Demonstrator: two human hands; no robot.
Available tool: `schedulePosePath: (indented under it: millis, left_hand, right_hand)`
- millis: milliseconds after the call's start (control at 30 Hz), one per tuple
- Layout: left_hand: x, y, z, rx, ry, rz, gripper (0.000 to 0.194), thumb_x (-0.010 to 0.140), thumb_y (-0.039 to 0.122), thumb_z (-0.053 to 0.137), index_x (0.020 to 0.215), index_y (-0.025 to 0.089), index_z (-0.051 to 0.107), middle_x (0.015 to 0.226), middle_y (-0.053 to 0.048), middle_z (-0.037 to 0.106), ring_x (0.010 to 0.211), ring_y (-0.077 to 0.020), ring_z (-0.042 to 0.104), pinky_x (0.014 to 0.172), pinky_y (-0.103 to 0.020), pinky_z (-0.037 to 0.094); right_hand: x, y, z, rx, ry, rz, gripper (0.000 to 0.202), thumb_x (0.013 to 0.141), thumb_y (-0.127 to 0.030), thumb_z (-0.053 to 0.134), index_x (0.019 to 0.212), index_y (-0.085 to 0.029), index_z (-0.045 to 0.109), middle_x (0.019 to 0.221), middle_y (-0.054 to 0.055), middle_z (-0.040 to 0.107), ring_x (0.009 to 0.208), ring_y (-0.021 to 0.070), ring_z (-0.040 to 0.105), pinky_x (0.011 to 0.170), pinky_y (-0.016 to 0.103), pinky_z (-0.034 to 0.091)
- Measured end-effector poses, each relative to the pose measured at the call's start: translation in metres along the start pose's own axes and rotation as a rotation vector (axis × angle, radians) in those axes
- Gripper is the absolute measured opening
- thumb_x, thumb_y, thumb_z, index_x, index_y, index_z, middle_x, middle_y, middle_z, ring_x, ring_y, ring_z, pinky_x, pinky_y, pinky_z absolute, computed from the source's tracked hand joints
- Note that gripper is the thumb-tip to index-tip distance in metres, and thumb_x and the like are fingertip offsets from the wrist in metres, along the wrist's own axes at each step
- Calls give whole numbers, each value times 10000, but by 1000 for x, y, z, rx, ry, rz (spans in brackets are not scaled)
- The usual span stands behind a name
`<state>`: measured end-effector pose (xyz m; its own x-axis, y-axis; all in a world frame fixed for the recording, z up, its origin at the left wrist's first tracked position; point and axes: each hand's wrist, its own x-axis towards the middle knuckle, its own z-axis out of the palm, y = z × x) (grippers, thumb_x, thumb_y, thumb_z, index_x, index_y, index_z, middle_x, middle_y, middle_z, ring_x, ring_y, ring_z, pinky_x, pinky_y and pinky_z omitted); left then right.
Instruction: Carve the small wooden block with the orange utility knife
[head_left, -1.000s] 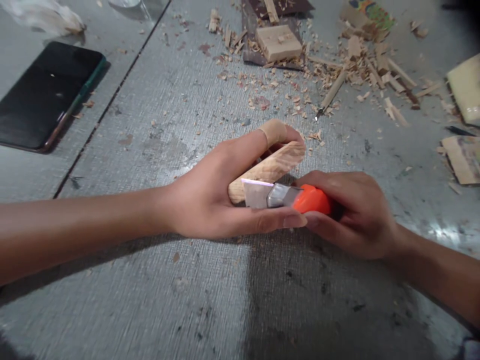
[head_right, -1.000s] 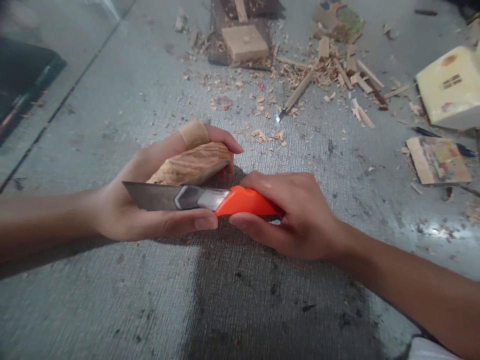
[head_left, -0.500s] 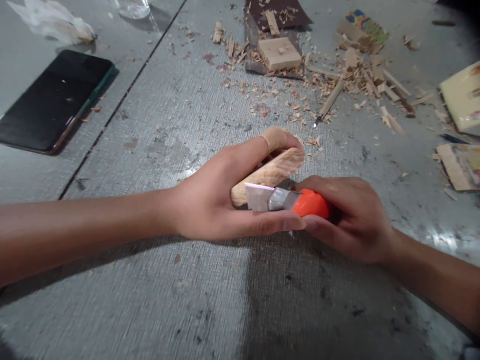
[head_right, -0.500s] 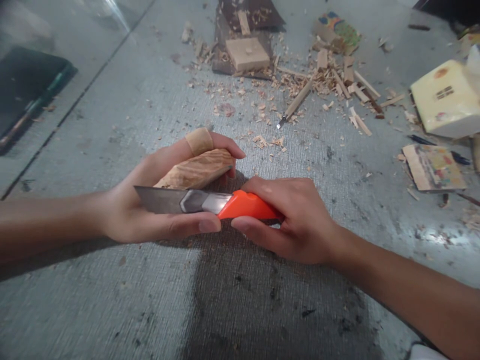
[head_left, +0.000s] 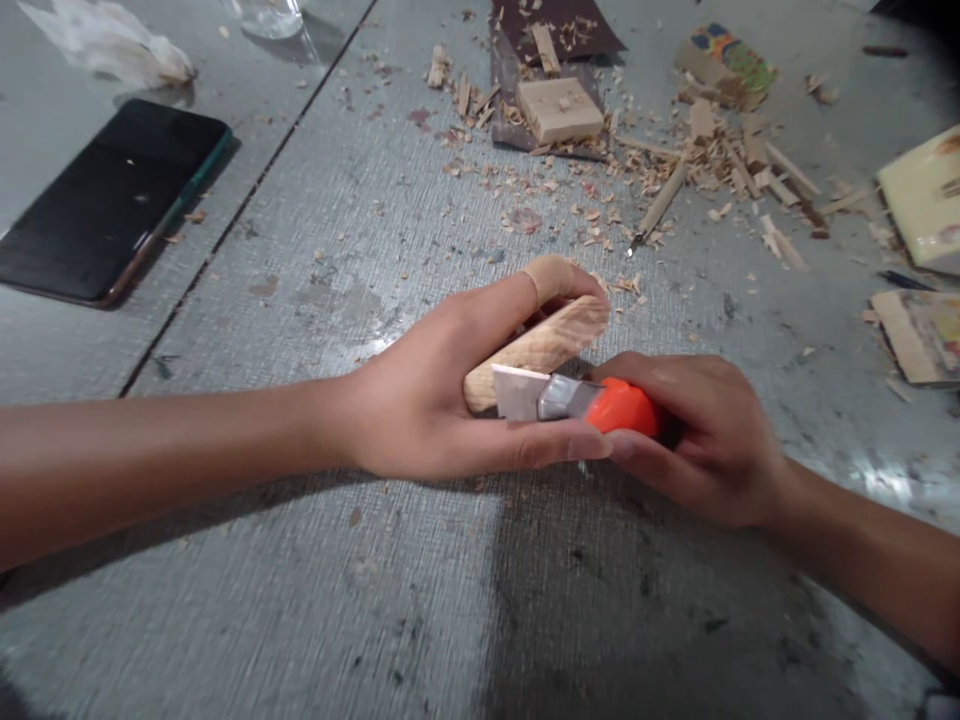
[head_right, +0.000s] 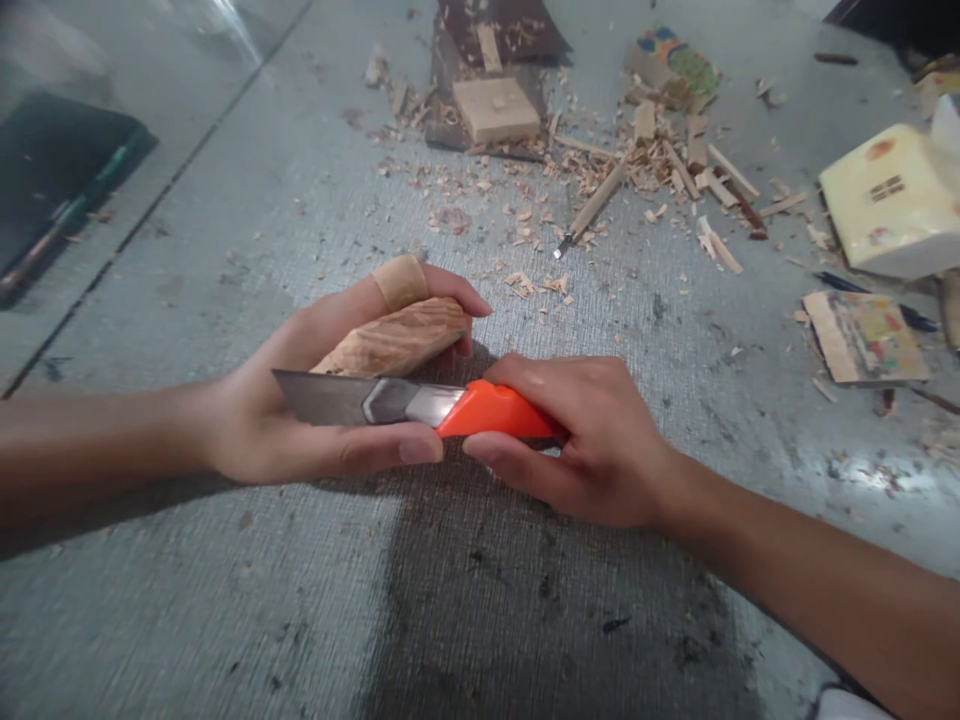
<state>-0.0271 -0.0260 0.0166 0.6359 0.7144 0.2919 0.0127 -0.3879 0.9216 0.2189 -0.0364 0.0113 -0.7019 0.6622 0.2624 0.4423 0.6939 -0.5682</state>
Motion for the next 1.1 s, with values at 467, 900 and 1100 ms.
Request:
schedulePosePath:
  millis: [467, 900, 1100]
  left_hand:
    - [1, -3, 0, 36, 25, 56, 528, 896, 405, 801, 1270, 133, 548, 1072, -87, 628, 918, -218, 591, 792, -335, 515]
    - [-1, -1, -2, 67, 2, 34, 501, 886, 352, 780, 1297, 210, 531, 1007, -35, 672, 889, -218, 659, 774, -308, 551]
    - [0, -3, -1, 54, 23, 53, 574, 866, 406, 829, 1299, 164, 542, 1140, -100, 676, 951, -235, 656, 827, -350, 556]
  right_hand:
    - [-1, 1, -1, 5, -15, -8, 361, 1091, -544, 493, 907, -244, 575, 675, -44, 596, 551, 133, 532, 548, 301, 352]
    - [-3, 0, 0, 21, 12, -10, 279, 1064, -524, 550, 1043, -252, 608, 786, -24, 684, 583, 144, 592, 562, 295, 402]
    - [-5, 0, 1, 8, 30, -29, 262, 1073, -508, 538, 1071, -256, 611, 807, -26, 709, 605, 136, 626, 568, 292, 419]
